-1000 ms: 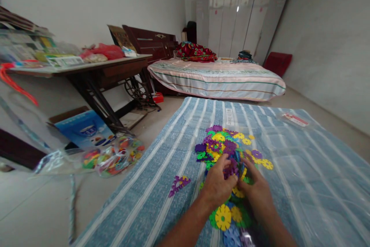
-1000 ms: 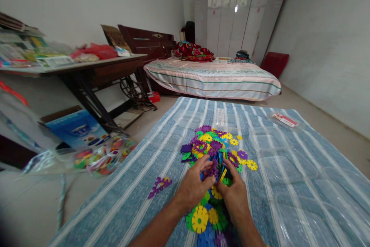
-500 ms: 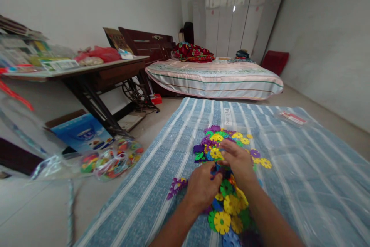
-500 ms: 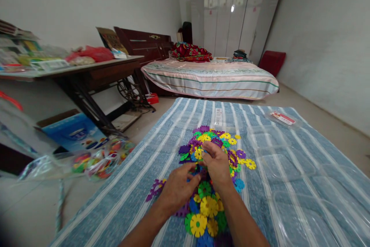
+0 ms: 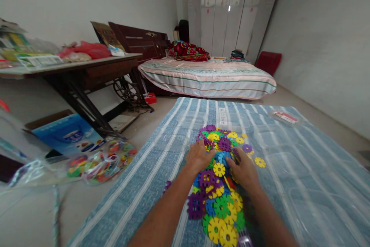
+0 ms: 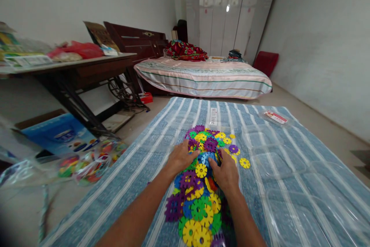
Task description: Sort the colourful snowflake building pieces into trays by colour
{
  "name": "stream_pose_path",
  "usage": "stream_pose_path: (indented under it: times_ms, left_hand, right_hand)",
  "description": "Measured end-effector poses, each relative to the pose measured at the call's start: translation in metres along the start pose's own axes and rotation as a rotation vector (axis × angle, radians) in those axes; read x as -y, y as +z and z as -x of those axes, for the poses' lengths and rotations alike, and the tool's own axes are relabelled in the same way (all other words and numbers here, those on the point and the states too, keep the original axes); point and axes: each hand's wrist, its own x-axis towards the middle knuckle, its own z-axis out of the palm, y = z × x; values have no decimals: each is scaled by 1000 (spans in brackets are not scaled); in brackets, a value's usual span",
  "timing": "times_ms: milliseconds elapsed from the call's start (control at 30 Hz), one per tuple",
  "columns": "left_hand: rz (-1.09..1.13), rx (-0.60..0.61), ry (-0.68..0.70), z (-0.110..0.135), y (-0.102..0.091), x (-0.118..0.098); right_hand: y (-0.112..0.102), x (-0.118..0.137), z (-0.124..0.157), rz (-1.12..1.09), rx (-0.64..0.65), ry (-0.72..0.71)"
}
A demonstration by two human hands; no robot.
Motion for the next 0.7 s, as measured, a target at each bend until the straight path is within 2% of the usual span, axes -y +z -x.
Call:
stream_pose_path:
  times_ms: [133,300,400,500,567,633,700]
  left_hand:
    - [139,0,137,-7,9,-3]
    - [506,180,330,-19,8,-6]
    - [596,234,364,-24,0,-7]
    - [554,212,367,-30,-11,-7]
    - [472,160,361,-37,-17,-6]
    - [285,95,320,-46,-19,-7]
    - [93,54,254,-56,-16,-8]
  right_hand:
    - [13,16,12,-228,-35,3]
    - [14,38,29,-441,-48,-23]
    - [11,53,45,-483,-36,-62]
    - [4,67,55,-459,25,-182]
    - [-3,71,51,-386,45,-284]
    - [-7,70,34,-267,-33,-346]
    - [-9,63,5,-104,-150,-336]
